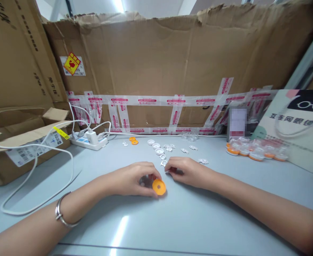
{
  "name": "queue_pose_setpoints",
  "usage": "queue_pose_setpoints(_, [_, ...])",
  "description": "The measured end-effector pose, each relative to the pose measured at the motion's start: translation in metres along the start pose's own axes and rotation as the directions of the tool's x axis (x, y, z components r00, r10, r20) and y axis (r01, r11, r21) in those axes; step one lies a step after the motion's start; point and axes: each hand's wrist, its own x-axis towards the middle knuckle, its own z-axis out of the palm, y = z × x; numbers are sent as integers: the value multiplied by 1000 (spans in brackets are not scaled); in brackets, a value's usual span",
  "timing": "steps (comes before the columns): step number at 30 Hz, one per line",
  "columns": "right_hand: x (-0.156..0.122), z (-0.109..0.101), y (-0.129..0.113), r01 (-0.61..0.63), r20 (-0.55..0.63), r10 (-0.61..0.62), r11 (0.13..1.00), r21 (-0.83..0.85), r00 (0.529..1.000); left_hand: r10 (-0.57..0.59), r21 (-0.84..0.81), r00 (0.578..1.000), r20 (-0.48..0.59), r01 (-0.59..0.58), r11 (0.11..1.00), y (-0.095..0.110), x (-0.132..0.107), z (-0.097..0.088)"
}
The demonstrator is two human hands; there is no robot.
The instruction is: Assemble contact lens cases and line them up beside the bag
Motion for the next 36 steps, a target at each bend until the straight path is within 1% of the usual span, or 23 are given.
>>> queue_pose_setpoints(4, [1, 0, -1, -50, -15, 50, 999, 17, 999, -39, -20, 999, -26, 38, 999, -1, 0, -1])
queue_pose_setpoints(11, [-2, 2, 1, -61, -44, 63, 997, 41, 997, -101, -94, 993, -60, 95, 991, -6, 2, 0])
queue_pose_setpoints(14, [-2, 2, 2, -56, -55, 59, 997, 48, 997, -127, -126, 990, -56, 119, 985, -7, 3, -1])
queue_pose_setpoints(17, [-2, 2, 3, -58, -53, 60, 997, 47, 997, -147, -122, 988, -43, 141, 983, -7, 2, -3])
queue_pose_setpoints(21, [-2, 2, 4, -52, -53, 55, 997, 58, 997, -134, -92, 990, -30, 131, 987, -6, 2, -4])
queue_pose_setpoints(24, [-2, 3, 4, -46, -78, 52, 996, 72, 996, -99, -86, 995, -14, 97, 992, -8, 2, -1])
queue_pose_setpoints(27, [-2, 2, 1, -24, -121, 39, 992, 127, 992, -71, -82, 997, -8, 70, 994, -10, 1, 2])
queue_pose_setpoints(33, [-3, 0, -5, 67, -198, -26, 977, 202, 980, -120, -60, 992, -38, 117, 991, -8, 1, 1])
queue_pose_setpoints(36, [-3, 1, -7, 129, -218, -80, 967, 218, 973, -104, -70, 994, -46, 101, 992, -7, 2, 2])
